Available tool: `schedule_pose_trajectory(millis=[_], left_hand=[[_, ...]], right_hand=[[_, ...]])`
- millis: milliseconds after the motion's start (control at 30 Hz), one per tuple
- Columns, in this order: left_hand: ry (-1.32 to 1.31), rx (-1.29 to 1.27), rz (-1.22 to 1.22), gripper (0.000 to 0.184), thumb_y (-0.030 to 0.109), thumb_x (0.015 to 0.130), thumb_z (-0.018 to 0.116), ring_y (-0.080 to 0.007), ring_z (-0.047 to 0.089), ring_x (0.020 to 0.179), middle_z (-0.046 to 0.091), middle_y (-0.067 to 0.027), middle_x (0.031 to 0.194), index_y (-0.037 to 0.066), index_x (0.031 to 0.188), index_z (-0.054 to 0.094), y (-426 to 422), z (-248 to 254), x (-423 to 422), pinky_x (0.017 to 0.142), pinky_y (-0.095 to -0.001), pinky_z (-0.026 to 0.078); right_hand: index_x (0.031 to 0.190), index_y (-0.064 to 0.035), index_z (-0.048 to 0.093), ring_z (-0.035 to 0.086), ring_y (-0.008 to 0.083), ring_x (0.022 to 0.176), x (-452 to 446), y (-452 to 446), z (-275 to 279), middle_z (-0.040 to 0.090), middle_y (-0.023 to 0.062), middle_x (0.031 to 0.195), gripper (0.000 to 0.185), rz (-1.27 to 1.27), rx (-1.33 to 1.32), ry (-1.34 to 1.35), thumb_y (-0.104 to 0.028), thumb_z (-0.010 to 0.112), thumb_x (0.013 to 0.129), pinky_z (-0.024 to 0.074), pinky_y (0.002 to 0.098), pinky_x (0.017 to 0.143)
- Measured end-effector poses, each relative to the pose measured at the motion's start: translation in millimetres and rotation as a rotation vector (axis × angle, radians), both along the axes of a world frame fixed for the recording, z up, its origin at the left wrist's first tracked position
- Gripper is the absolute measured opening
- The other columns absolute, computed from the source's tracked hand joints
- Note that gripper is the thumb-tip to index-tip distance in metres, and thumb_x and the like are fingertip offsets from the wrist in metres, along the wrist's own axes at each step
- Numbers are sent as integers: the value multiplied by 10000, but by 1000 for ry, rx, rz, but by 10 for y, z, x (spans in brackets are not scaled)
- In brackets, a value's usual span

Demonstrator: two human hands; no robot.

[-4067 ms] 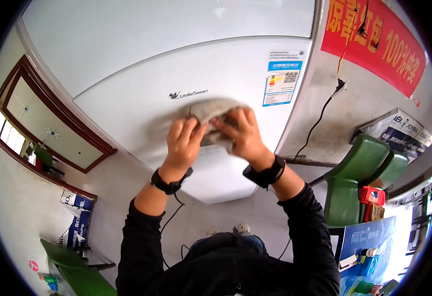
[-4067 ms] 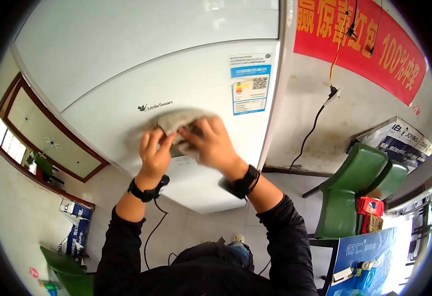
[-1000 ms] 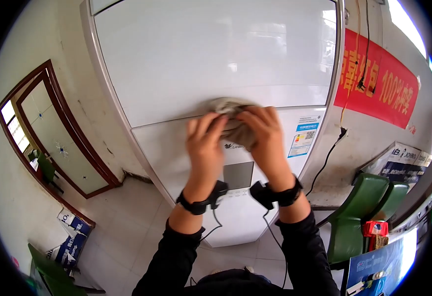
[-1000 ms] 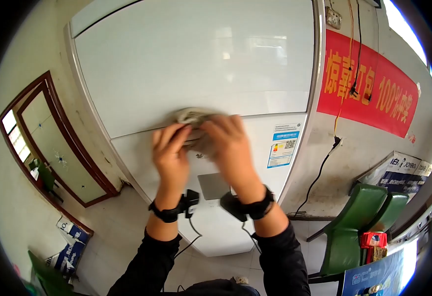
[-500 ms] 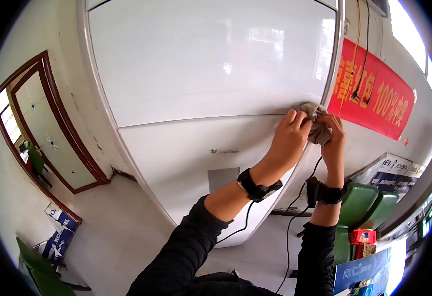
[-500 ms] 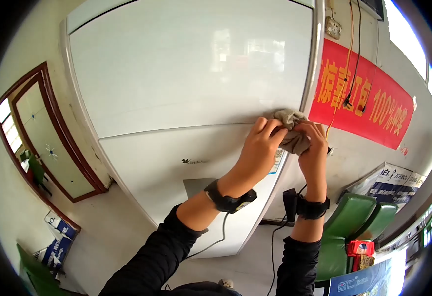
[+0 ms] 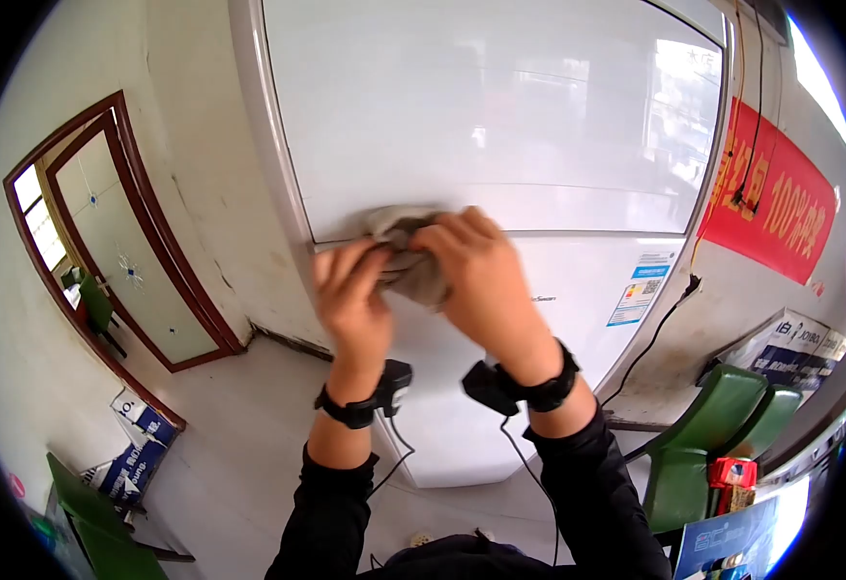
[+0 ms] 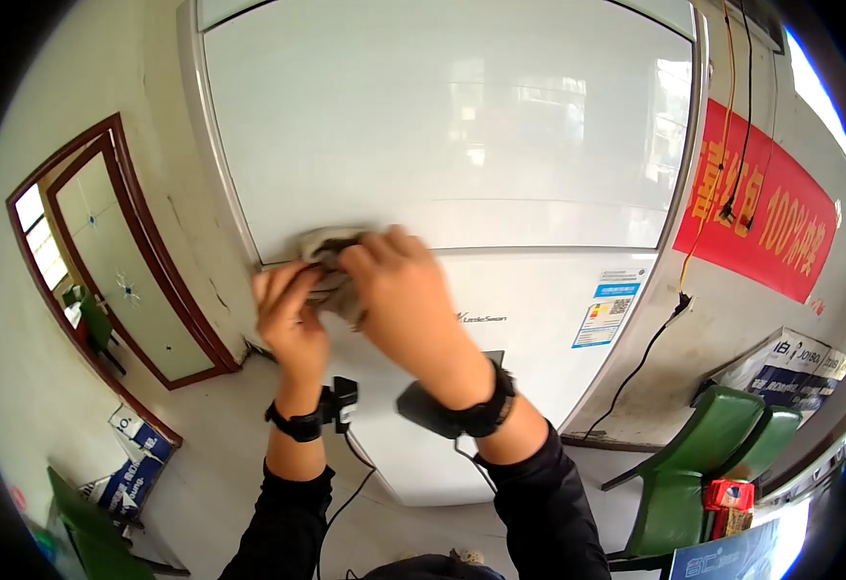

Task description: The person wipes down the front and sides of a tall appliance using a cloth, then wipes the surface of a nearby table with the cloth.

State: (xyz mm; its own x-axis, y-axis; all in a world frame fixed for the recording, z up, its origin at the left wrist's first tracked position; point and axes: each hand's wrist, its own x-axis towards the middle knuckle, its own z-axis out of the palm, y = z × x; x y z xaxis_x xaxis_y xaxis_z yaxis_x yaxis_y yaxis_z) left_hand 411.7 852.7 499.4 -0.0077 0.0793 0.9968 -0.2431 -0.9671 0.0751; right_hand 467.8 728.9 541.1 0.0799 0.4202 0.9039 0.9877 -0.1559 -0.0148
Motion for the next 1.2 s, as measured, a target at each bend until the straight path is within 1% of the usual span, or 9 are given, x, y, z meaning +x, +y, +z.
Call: schedule_pose_trajectory(millis=[100, 200, 267, 467, 633, 767, 933, 967, 1200], left_hand=[[-20, -53, 35, 331, -167, 534, 442, -258, 498, 777, 573, -100, 856, -8, 780, 595, 435, -70, -222, 660, -323, 430], [-85, -135, 90, 326, -181, 551, 432, -254, 497, 791, 573, -105, 862, -21, 782, 596, 635, -139, -323, 659, -325, 433], [-156, -177, 147, 318, -191, 583, 427, -252, 488, 805, 572, -103, 877, -24, 790, 601, 637, -158, -344, 638, -327, 431], [-104, -119, 42, 360, -194, 575, 426, -251, 486, 814, 562, -93, 887, -11, 824, 610, 454, -83, -224, 642, -320, 420], [84, -43, -49, 409, -176, 546, 445, -253, 497, 793, 558, -81, 870, 33, 844, 630, 120, 45, -93, 665, -311, 420], [113, 49, -178, 320, -128, 566, 509, -264, 497, 745, 553, -101, 840, 32, 817, 627, -394, 183, 236, 636, -322, 419], [185, 156, -372, 318, -94, 607, 470, -273, 478, 780, 519, -98, 906, -11, 889, 590, -1216, 212, 755, 662, -346, 428], [175, 150, -420, 350, -113, 590, 485, -276, 486, 758, 535, -101, 894, 17, 892, 606, -1402, 219, 844, 645, -330, 427], [244, 186, -498, 341, -116, 586, 480, -255, 451, 809, 492, -88, 910, -25, 900, 575, -2179, 216, 1284, 679, -330, 429]], right_hand=[[725, -40, 524, 473, 247, 707, -144, 479, -32, 516, 71, 743, 203, 70, -17, -87, -47, 603, 539, 412, 321, 627], [744, -26, 529, 474, 243, 728, -206, 782, -90, 515, 80, 767, 219, 159, -12, -149, -37, 590, 534, 410, 318, 649], [783, -12, 544, 468, 242, 753, -212, 896, -167, 515, 87, 799, 258, 182, 73, -324, -15, 570, 526, 408, 316, 676], [802, -13, 565, 461, 240, 769, -188, 692, -81, 524, 77, 843, 283, 108, 102, -127, 2, 570, 520, 413, 311, 680], [796, -34, 570, 466, 259, 758, 56, 131, 12, 532, 68, 834, 317, 137, 83, -48, 75, 554, 498, 420, 314, 667], [788, -30, 564, 479, 287, 780, 323, -485, 28, 551, 87, 854, 344, 45, 116, -17, 114, 547, 476, 423, 331, 663], [768, -24, 554, 479, 281, 765, 654, -1352, 8, 561, 78, 837, 291, -159, 185, 19, 107, 522, 511, 414, 329, 662], [764, -19, 553, 480, 278, 768, 722, -1516, -14, 564, 78, 834, 282, -216, 208, 29, 105, 524, 512, 412, 324, 666], [757, 10, 533, 494, 276, 820, 1067, -2158, -173, 561, 105, 843, 227, -380, 369, 53, 115, 514, 556, 411, 319, 709]])
